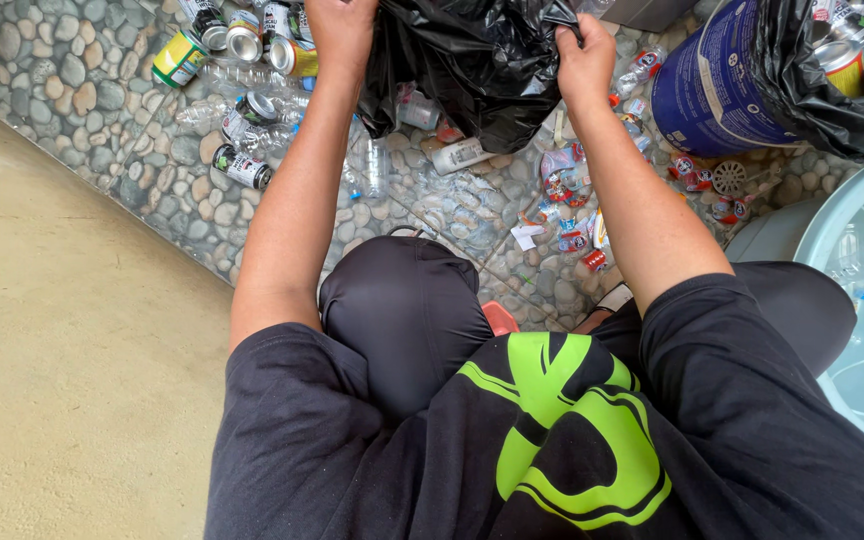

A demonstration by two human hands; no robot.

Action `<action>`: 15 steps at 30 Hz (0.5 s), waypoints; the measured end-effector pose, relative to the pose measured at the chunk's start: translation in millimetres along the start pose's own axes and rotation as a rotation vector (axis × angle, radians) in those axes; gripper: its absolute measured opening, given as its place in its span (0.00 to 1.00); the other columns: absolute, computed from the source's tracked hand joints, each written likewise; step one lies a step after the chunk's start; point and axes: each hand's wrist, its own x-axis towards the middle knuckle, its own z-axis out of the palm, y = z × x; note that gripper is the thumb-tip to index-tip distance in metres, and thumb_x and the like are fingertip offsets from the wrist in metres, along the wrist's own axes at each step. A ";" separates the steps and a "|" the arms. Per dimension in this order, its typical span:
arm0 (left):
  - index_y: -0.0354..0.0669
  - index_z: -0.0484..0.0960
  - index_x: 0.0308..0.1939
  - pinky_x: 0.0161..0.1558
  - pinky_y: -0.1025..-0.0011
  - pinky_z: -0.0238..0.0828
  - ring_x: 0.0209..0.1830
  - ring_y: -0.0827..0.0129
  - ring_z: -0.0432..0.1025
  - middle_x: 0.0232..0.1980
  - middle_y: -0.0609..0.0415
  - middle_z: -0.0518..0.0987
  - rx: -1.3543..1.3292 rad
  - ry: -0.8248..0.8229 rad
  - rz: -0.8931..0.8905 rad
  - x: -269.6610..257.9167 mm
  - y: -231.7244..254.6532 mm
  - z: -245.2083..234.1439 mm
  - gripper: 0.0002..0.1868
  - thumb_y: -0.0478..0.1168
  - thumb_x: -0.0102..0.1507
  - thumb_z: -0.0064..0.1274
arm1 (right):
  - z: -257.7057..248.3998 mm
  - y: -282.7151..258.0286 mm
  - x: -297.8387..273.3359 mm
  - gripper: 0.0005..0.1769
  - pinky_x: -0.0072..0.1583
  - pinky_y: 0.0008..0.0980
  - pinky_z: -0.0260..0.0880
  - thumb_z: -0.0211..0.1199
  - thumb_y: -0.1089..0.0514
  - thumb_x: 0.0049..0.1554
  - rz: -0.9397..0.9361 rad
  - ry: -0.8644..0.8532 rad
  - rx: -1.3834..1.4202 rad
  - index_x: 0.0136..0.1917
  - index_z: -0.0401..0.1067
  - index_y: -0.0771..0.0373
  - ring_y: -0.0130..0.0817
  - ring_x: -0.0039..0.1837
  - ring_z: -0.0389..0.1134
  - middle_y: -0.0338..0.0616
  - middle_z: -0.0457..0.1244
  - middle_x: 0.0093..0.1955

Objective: The person sits on a pebble-patterned floor and sorts recyclables from a black plastic bag. They use scissors to cut open plastic bottles and place the cut pieces into a light blue basin. The person also picks up and organizes various plastic bottles and aluminum cans from the floor and the bag.

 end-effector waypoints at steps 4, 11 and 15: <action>0.31 0.82 0.47 0.51 0.72 0.72 0.45 0.76 0.74 0.43 0.58 0.83 -0.151 -0.278 -0.104 -10.3 -5.5 -6.2 0.11 0.39 0.70 0.58 | -3.6 -3.4 -10.1 0.05 0.50 0.24 0.63 0.60 0.66 0.65 -0.046 0.044 0.157 0.52 0.76 0.68 0.19 0.46 0.61 0.31 0.65 0.43; 0.40 0.64 0.78 0.76 0.66 0.58 0.77 0.63 0.66 0.77 0.46 0.71 0.040 -0.190 -0.028 -59.4 -85.3 -43.6 0.43 0.22 0.57 0.49 | 5.9 -60.2 -22.2 0.09 0.58 0.24 0.67 0.58 0.66 0.66 -0.005 -0.199 0.461 0.58 0.74 0.67 0.19 0.53 0.65 0.31 0.68 0.51; 0.42 0.68 0.76 0.67 0.69 0.70 0.67 0.66 0.73 0.70 0.50 0.77 -0.028 0.163 -0.081 -72.3 -103.3 -54.9 0.37 0.24 0.62 0.54 | 16.5 -97.2 -14.3 0.09 0.61 0.26 0.68 0.60 0.66 0.67 -0.109 -0.274 0.567 0.60 0.74 0.68 0.21 0.55 0.66 0.33 0.69 0.54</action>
